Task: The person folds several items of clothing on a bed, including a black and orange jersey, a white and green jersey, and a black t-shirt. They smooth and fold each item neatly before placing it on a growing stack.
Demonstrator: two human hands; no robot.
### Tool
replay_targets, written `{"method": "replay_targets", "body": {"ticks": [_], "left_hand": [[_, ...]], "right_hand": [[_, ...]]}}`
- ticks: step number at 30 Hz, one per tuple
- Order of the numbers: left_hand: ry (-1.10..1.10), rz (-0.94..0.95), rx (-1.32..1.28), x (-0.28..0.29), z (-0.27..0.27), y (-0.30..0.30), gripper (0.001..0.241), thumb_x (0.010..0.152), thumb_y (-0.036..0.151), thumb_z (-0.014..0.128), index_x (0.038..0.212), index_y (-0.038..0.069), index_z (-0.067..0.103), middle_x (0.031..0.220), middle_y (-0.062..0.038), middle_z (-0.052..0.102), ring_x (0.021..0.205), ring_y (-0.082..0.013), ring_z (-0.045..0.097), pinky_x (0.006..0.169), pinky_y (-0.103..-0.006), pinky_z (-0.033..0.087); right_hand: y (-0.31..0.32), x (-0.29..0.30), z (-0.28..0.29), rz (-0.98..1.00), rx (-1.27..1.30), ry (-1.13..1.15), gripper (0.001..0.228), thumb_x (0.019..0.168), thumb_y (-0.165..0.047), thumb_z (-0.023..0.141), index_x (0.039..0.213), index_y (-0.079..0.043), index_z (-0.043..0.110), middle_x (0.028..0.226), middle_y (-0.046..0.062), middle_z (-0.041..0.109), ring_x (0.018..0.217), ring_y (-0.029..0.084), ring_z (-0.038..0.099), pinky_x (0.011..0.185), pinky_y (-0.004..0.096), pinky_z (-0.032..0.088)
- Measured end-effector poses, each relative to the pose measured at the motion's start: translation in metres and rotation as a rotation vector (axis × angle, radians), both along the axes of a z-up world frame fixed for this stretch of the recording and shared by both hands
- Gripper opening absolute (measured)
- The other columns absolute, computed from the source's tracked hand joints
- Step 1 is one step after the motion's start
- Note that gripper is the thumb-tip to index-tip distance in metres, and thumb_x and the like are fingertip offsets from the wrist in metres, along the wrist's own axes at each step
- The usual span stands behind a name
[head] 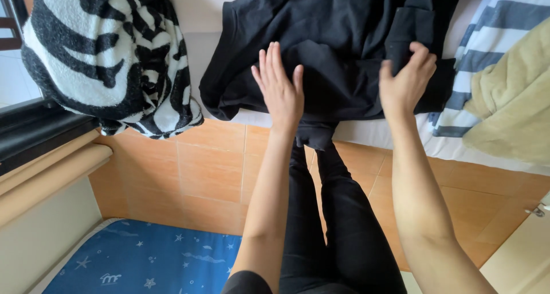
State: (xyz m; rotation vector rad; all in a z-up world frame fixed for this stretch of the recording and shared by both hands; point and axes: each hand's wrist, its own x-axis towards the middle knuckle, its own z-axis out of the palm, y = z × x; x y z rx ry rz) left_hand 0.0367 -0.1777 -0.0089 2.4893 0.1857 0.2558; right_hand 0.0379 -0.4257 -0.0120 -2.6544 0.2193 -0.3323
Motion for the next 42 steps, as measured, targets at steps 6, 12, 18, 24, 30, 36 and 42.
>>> {"method": "replay_targets", "body": {"ticks": [6,12,18,24,30,36,42], "left_hand": [[0.101,0.017,0.129,-0.007,-0.064,0.005,0.061,0.105,0.040,0.059,0.154,0.009,0.040,0.154,-0.013,0.047,0.150,-0.0339,0.038,0.127,-0.0546,0.024],[0.095,0.127,0.110,0.007,-0.060,0.013,0.034,0.103,0.031,0.062,0.130,0.012,0.061,0.123,-0.014,0.055,0.123,-0.0366,0.048,0.113,-0.0505,0.033],[0.097,0.272,0.096,0.004,-0.045,0.005,0.019,0.105,0.023,0.062,0.119,0.011,0.065,0.121,-0.012,0.056,0.119,-0.0350,0.050,0.111,-0.0475,0.037],[-0.154,0.170,0.153,0.007,-0.007,-0.021,0.042,0.104,0.028,0.058,0.135,-0.001,0.058,0.139,-0.015,0.053,0.137,-0.0387,0.044,0.121,-0.0544,0.020],[-0.008,0.086,0.191,0.022,-0.047,-0.008,0.035,0.102,0.033,0.063,0.122,0.005,0.064,0.114,-0.011,0.062,0.120,-0.0313,0.055,0.124,-0.0540,0.023],[0.137,0.105,0.150,0.021,-0.050,0.011,0.028,0.107,0.031,0.062,0.125,0.010,0.064,0.117,-0.008,0.063,0.117,-0.0282,0.055,0.115,-0.0441,0.030],[-0.014,0.028,0.320,-0.004,-0.030,-0.014,0.059,0.102,0.034,0.062,0.154,0.012,0.043,0.162,-0.009,0.039,0.155,-0.0313,0.028,0.125,-0.0590,0.010]], "right_hand": [[-0.091,-0.067,-0.083,-0.463,0.711,-0.259,0.013,0.105,0.007,0.067,0.115,0.003,0.061,0.106,0.012,0.060,0.098,0.026,0.057,0.096,0.040,0.049],[-0.122,-0.093,-0.079,-0.859,1.556,-0.047,0.054,0.074,0.016,0.056,0.121,-0.011,0.061,0.107,0.008,0.066,0.090,0.024,0.069,0.080,0.041,0.056],[-0.112,-0.106,-0.071,-1.166,1.263,0.055,0.062,0.075,0.010,0.048,0.132,-0.016,0.051,0.110,0.007,0.055,0.079,0.019,0.050,0.070,0.038,0.051],[-0.010,-0.079,-0.013,-0.440,0.073,-0.167,0.076,0.086,0.007,0.057,0.157,-0.009,0.036,0.158,0.014,0.038,0.150,0.034,0.039,0.130,0.054,0.026],[0.056,-0.041,-0.032,0.220,-0.021,0.033,0.066,0.112,-0.030,0.064,0.166,-0.010,0.032,0.170,0.022,0.015,0.159,0.046,0.015,0.130,0.062,0.014],[0.054,-0.035,-0.058,0.430,-0.134,0.277,0.068,0.109,-0.039,0.060,0.168,-0.023,0.030,0.173,0.020,0.015,0.161,0.040,0.012,0.126,0.065,0.006],[0.058,-0.033,-0.051,0.441,-0.152,0.362,0.069,0.109,-0.044,0.054,0.169,-0.021,0.028,0.174,0.019,0.015,0.161,0.041,0.011,0.125,0.067,0.004]]}}
